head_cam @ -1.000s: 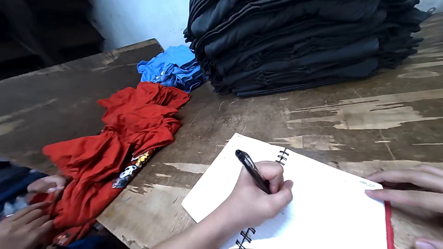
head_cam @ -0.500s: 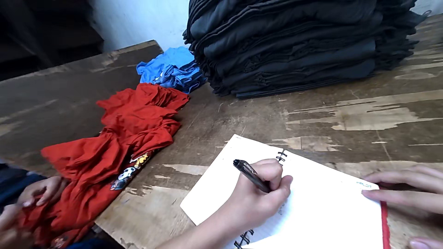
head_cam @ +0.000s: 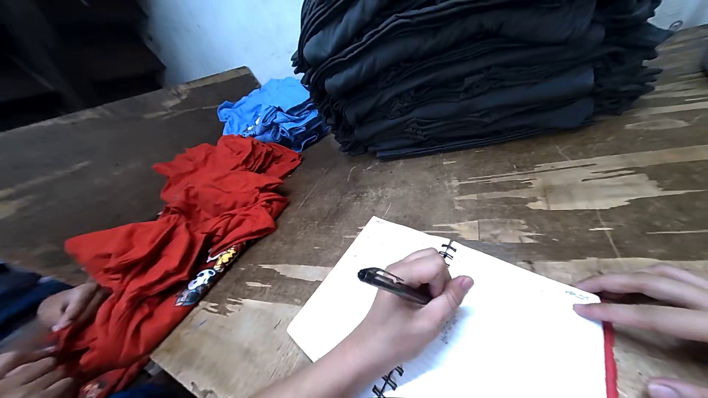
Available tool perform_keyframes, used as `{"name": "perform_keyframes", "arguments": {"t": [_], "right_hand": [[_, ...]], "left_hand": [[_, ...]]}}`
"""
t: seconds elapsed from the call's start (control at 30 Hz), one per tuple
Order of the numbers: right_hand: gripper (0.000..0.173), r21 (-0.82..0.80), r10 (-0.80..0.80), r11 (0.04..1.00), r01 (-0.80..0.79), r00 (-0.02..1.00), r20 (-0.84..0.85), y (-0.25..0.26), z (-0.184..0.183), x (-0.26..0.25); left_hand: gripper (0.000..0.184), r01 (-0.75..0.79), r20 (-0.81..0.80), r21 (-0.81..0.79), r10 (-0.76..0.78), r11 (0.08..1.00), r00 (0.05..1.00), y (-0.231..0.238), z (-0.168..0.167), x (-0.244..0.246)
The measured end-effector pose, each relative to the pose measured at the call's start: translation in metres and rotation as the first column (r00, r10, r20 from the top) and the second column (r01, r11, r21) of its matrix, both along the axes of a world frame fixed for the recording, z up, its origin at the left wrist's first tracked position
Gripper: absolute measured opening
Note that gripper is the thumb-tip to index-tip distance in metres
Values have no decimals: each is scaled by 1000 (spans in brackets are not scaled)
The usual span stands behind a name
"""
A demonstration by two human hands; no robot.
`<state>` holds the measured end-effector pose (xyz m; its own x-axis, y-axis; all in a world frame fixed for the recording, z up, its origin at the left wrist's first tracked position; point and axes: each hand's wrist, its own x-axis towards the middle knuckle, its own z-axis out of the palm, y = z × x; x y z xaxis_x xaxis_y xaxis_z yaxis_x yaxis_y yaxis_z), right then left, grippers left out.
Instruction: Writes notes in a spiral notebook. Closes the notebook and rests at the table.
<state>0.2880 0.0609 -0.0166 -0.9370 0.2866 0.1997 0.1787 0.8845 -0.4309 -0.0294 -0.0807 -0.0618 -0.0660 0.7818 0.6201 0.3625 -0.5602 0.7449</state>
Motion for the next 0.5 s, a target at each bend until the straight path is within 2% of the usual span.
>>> {"name": "perform_keyframes", "arguments": {"t": [0.13, 0.27, 0.3, 0.37, 0.43, 0.5], "right_hand": [[52, 0, 4, 1000, -4, 1000, -3, 1, -1, 1], [52, 11, -5, 1000, 5, 1000, -12, 2, -2, 1], [54, 13, -5, 1000, 6, 1000, -20, 2, -2, 1], [58, 16, -5, 1000, 6, 999, -35, 3, -3, 2], [61, 23, -9, 1000, 10, 999, -42, 4, -5, 3], [62, 23, -16, 1000, 17, 999, -43, 4, -6, 4]], "left_hand": [[35, 0, -17, -12, -1, 1000, 1000, 1, 1, 1], [22, 12, 188, -69, 1, 998, 982, 0, 2, 0], [20, -3, 238, -119, 32, 993, 971, -2, 6, -1], [33, -96, 254, -244, 159, 965, 954, -7, 23, -3], [46, -220, 145, -357, 287, 908, 947, -14, 43, -4], [54, -363, -139, -376, 336, 852, 932, -21, 53, -1]]}}
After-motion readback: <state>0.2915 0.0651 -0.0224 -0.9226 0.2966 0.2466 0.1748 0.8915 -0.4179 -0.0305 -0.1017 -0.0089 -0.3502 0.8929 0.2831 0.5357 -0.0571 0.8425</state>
